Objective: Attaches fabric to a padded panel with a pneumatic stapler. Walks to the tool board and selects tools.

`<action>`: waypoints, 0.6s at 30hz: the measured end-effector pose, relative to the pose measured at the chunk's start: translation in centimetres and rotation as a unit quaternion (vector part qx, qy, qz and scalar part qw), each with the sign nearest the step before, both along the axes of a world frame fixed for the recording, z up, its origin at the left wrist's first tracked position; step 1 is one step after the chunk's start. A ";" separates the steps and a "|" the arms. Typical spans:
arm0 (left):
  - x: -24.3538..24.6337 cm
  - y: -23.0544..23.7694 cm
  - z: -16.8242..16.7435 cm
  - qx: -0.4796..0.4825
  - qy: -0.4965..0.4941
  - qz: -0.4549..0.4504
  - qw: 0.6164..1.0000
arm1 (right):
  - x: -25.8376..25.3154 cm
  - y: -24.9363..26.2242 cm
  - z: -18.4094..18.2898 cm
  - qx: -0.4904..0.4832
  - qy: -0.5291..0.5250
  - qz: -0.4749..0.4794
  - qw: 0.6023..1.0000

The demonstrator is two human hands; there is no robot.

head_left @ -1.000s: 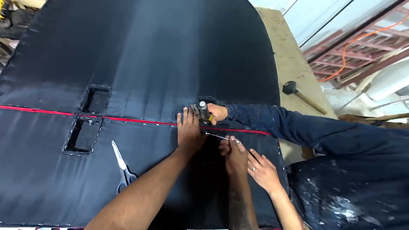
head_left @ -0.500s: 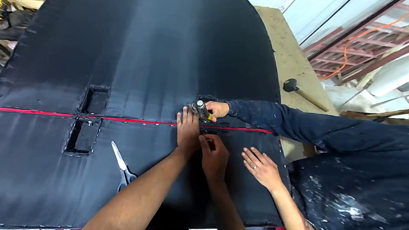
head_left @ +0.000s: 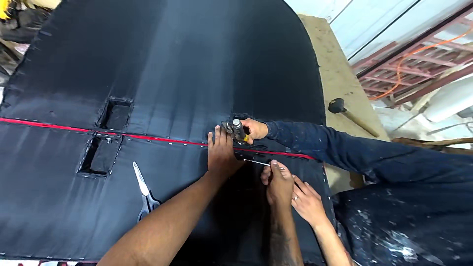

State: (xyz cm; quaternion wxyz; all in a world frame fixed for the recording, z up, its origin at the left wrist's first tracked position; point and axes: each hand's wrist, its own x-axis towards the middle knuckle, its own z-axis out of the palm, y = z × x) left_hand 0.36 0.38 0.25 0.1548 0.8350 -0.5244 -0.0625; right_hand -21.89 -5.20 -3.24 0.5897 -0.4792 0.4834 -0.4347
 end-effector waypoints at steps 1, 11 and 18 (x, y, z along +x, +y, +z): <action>0.1 0.0 0.1 0.003 0.002 0.000 1.000 | 0.7 0.3 0.8 -0.006 0.032 0.004 0.999; 0.3 0.5 2.4 0.034 0.017 -0.038 0.999 | 11.9 7.0 11.5 -0.155 0.337 0.049 0.927; 0.2 -0.2 0.9 0.008 -0.018 -0.005 1.000 | 7.2 -1.5 13.8 0.011 0.144 0.212 0.967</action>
